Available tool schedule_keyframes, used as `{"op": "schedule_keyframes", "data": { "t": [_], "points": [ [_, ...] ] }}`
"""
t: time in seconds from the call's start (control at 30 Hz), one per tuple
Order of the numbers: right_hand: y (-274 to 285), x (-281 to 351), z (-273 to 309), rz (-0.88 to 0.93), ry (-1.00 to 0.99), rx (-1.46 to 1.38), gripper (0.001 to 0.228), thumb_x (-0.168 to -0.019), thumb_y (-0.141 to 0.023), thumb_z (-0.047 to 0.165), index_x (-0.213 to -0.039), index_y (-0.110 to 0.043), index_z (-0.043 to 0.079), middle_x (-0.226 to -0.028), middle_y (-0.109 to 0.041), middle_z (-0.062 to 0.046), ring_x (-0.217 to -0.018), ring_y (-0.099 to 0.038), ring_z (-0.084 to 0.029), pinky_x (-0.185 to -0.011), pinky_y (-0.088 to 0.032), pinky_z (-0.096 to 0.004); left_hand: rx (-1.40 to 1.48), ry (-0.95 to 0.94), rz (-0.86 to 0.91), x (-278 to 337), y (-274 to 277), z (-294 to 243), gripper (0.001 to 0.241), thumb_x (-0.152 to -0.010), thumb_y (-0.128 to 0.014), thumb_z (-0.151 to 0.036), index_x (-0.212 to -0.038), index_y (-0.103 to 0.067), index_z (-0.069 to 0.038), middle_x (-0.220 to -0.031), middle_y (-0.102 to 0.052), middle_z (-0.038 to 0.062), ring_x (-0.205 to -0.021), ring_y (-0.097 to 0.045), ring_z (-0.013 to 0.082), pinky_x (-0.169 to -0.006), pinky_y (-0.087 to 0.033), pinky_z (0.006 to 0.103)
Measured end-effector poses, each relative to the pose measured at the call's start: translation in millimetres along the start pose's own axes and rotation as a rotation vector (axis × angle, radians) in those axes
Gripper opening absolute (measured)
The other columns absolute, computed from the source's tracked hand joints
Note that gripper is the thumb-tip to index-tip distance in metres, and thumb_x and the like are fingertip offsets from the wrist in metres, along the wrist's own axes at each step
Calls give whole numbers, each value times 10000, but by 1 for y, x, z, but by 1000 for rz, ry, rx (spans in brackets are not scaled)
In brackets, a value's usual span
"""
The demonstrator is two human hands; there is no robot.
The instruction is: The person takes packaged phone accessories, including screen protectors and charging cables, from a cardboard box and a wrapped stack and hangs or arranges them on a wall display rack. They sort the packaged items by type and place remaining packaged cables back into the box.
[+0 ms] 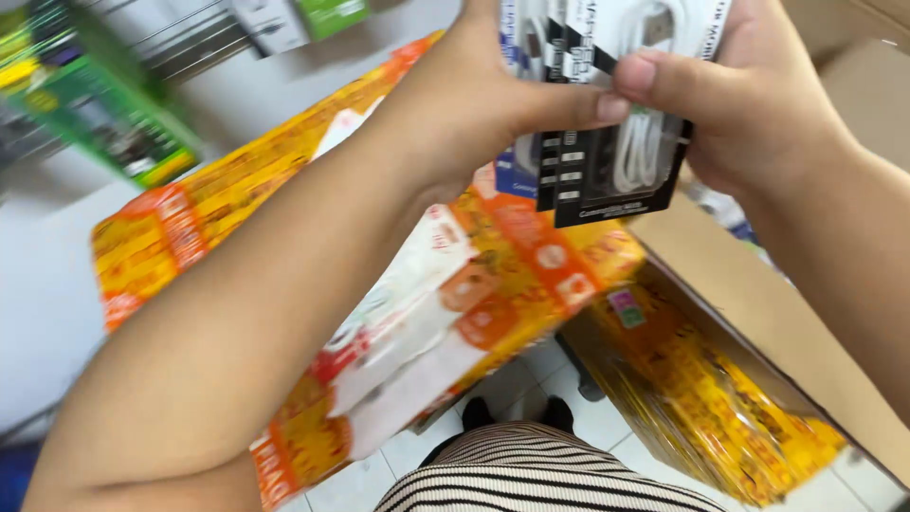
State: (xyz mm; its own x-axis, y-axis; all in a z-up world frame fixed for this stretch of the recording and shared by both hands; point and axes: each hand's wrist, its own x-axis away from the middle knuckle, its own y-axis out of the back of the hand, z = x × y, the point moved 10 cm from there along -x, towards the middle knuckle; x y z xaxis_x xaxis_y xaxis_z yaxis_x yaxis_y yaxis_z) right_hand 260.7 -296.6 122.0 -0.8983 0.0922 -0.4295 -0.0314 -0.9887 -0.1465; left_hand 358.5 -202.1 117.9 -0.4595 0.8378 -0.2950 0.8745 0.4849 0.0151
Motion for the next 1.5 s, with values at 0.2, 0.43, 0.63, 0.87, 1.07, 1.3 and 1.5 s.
{"op": "schedule_keyframes", "data": {
  "t": [0.2,0.43,0.63,0.87,1.07,1.3,1.5],
  "points": [
    [156,108,38,-271,46,239,575,-964,-861,112,-1393,-489,19,-1227,-650,-57,-1128,-667,-153,-1055,-577,-315,46,-5,285,-90,-161,54,986,-638,-973,-107,-1404,-365,21,-1244,-682,186,-1130,-709,262,-978,-627,376],
    [277,193,-8,-469,57,426,932,-885,-857,52,-1584,-243,83,-1438,-533,-61,-1345,-565,-166,-1146,-535,-362,-49,-60,456,-156,-263,152,1336,-599,-994,-99,-1562,-70,-38,-1436,-554,195,-1348,-552,295,-1161,-452,402],
    [328,221,-79,-601,-135,158,1056,-756,-846,97,-1578,-184,111,-1376,-572,-105,-1187,-616,-264,-996,-549,-440,-123,109,397,-175,-288,247,1568,-503,-980,-88,-1591,149,-122,-1598,-343,207,-1497,-340,323,-1208,-313,401],
    [338,243,-146,-613,-194,567,1014,-715,-906,167,-1495,-278,5,-1439,-503,-156,-1339,-517,-256,-1130,-456,-408,-586,116,459,-157,-284,282,1667,-460,-1019,-153,-1546,245,-170,-1625,-179,295,-1503,-229,449,-1202,-284,457],
    [351,290,-259,-468,-643,1067,1056,-640,-1006,391,-1280,-321,-95,-1269,-518,-317,-1196,-550,-389,-984,-493,-445,-1024,-63,576,-144,-307,269,1370,-564,-965,-168,-1566,-40,-297,-1625,-190,297,-1482,-212,523,-1166,-306,537],
    [339,284,-251,-511,-762,537,911,-672,-906,307,-1278,-333,-61,-1228,-662,-226,-1081,-700,-283,-845,-616,-383,-1361,-129,643,-136,-300,313,1010,-689,-821,-133,-1566,-326,-215,-1603,-254,271,-1468,-272,499,-1183,-261,609],
    [326,295,-264,-464,-902,504,902,-762,-821,335,-1403,-307,-37,-1209,-694,-223,-1064,-720,-269,-844,-614,-401,-1440,-151,692,-133,-306,323,1033,-712,-852,-181,-1574,-291,-273,-1612,-252,239,-1470,-258,491,-1165,-249,636]
  ]
}}
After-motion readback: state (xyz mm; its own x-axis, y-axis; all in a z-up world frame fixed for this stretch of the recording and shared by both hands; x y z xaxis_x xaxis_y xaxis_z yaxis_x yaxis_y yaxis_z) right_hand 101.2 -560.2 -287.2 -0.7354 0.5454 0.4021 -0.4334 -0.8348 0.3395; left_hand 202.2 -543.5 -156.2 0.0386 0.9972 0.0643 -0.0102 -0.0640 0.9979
